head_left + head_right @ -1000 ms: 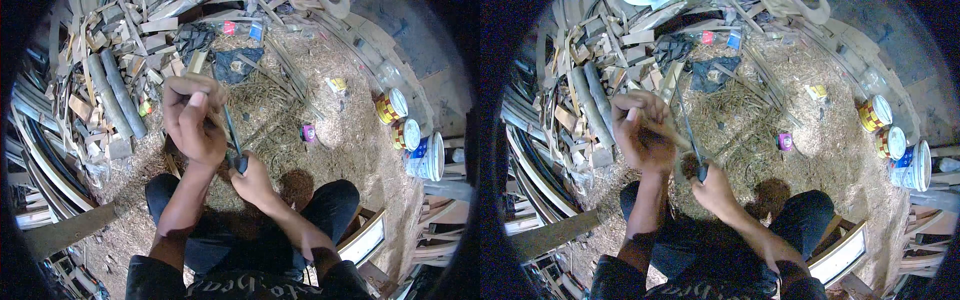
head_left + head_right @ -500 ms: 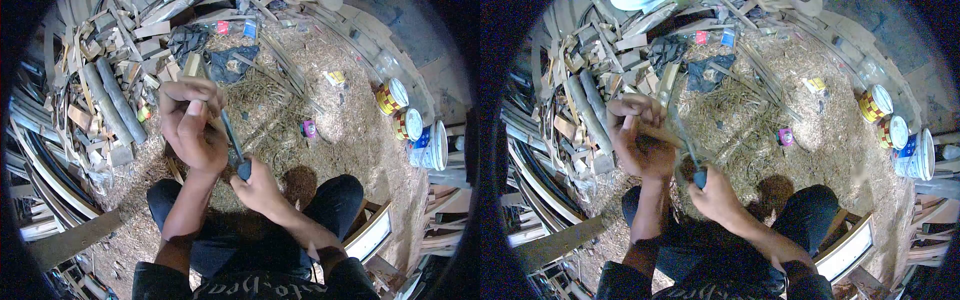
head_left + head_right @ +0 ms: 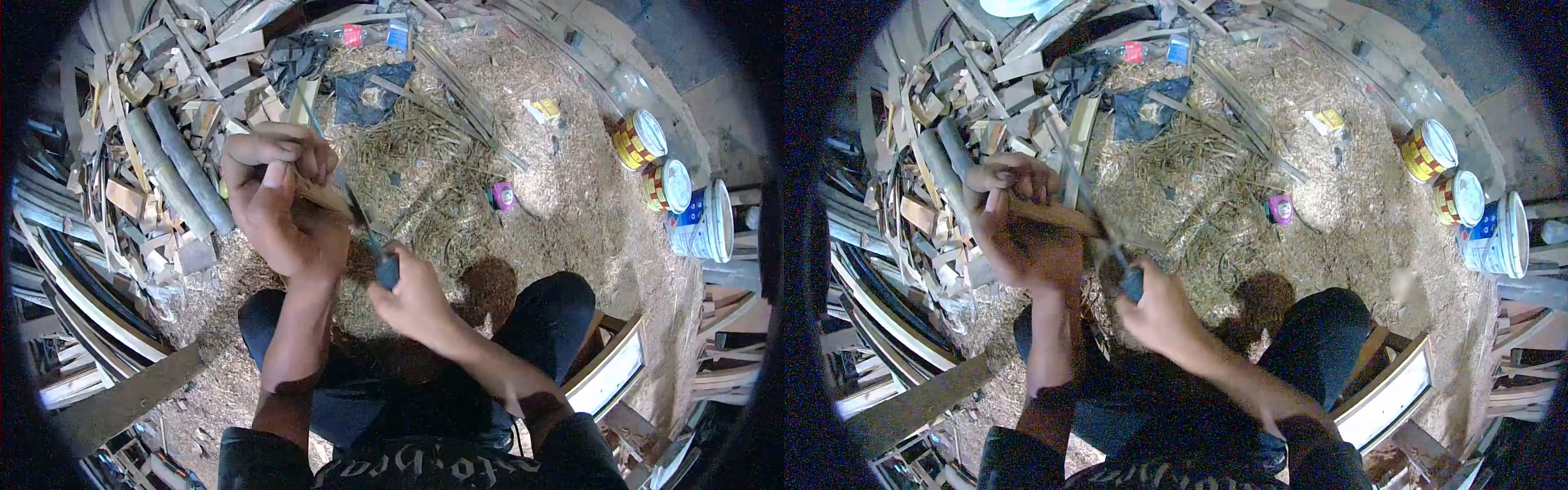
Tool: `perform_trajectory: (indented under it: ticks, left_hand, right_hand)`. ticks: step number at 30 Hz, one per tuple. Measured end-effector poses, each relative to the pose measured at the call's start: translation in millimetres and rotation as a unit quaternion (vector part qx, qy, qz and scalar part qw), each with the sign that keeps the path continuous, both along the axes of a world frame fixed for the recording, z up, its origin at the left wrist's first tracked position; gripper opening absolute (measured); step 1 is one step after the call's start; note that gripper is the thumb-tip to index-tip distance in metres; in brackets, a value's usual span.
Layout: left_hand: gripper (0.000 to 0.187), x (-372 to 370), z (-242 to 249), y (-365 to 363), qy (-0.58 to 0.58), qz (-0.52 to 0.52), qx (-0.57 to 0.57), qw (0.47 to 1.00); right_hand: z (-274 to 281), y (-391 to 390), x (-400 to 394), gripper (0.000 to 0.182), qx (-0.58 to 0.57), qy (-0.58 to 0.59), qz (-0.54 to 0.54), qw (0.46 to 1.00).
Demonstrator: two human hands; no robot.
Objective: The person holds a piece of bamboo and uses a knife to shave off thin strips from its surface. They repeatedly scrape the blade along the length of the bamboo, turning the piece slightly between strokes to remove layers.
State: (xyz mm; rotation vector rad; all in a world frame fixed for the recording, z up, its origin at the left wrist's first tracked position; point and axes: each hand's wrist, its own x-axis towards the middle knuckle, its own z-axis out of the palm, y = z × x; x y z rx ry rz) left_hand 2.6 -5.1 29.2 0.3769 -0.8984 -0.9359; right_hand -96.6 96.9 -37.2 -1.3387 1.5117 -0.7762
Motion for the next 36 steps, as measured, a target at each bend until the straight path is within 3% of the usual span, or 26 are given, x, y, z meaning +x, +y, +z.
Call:
perform_trajectory:
  ticks: [2,4,5,7,10,11,14,17,20,22,23,26,30,31,34,35,36]
  left_hand:
    - [0.017,0,1,0,-0.018,0.021,-0.003,1.0]
    - [0.017,3,-2,-1,-0.029,0.005,-0.025,0.999]
    - [0.017,4,-3,-5,-0.036,0.014,-0.021,0.999]
    - [0.019,2,-2,-9,-0.042,0.053,0.019,0.998]
    - [0.02,5,-2,-13,-0.023,0.003,0.007,1.0]
    - [0.02,7,-2,-16,-0.025,0.0,0.005,1.0]
    - [0.019,16,-5,-18,-0.029,0.0,0.008,1.0]
    - [0.021,19,0,-15,0.005,-0.074,0.007,0.997]
    - [0.021,15,2,-7,0.005,-0.027,0.03,0.999]
    - [0.02,14,1,-5,-0.004,-0.02,0.023,1.0]
    - [0.019,14,0,-3,-0.014,-0.012,0.015,1.0]
    - [0.017,19,1,-4,-0.031,-0.018,0.013,0.999]
    - [0.017,17,5,-3,-0.052,-0.009,0.009,0.999]
    - [0.018,17,4,0,-0.051,-0.025,0.002,0.998]
    - [0.019,13,-1,4,0.028,-0.056,0.001,0.998]
    - [0.019,13,0,4,-0.012,-0.046,-0.001,0.999]
    - [0.02,12,1,4,-0.05,-0.036,-0.004,0.998]
  right_hand:
    - [-64,-4,-8,0.024,0.022,0.025,0.015,0.999]
    - [-90,-8,-14,0.031,0.218,0.074,0.069,0.971]
    - [-92,-10,-13,0.031,0.211,0.07,0.06,0.973]
    - [-75,-2,-9,0.029,0.092,0.053,-0.004,0.994]
    - [-46,-17,-3,0.021,0.114,0.013,0.016,0.993]
    - [-55,-13,2,0.019,0.061,-0.022,-0.004,0.998]
    - [-41,-11,3,0.021,0.066,0.038,0.042,0.996]
    - [-5,-2,10,0.033,0.01,0.001,0.026,1.0]
    - [17,6,10,0.044,-0.015,-0.017,0.027,0.999]
    - [15,11,12,0.047,-0.114,0.03,0.037,0.992]
    - [15,8,11,0.044,-0.058,-0.007,0.024,0.998]
    - [-21,-4,6,0.041,-0.045,-0.035,0.03,0.998]
    - [11,1,4,0.039,-0.004,0.018,0.047,0.999]
    - [13,4,4,0.04,-0.103,0.045,0.036,0.993]
    - [3,3,4,0.035,-0.09,-0.002,0.023,0.996]
    - [-19,-1,1,0.029,-0.042,0.033,0.039,0.998]
    - [-26,-11,-3,0.024,-0.018,-0.006,0.032,0.999]
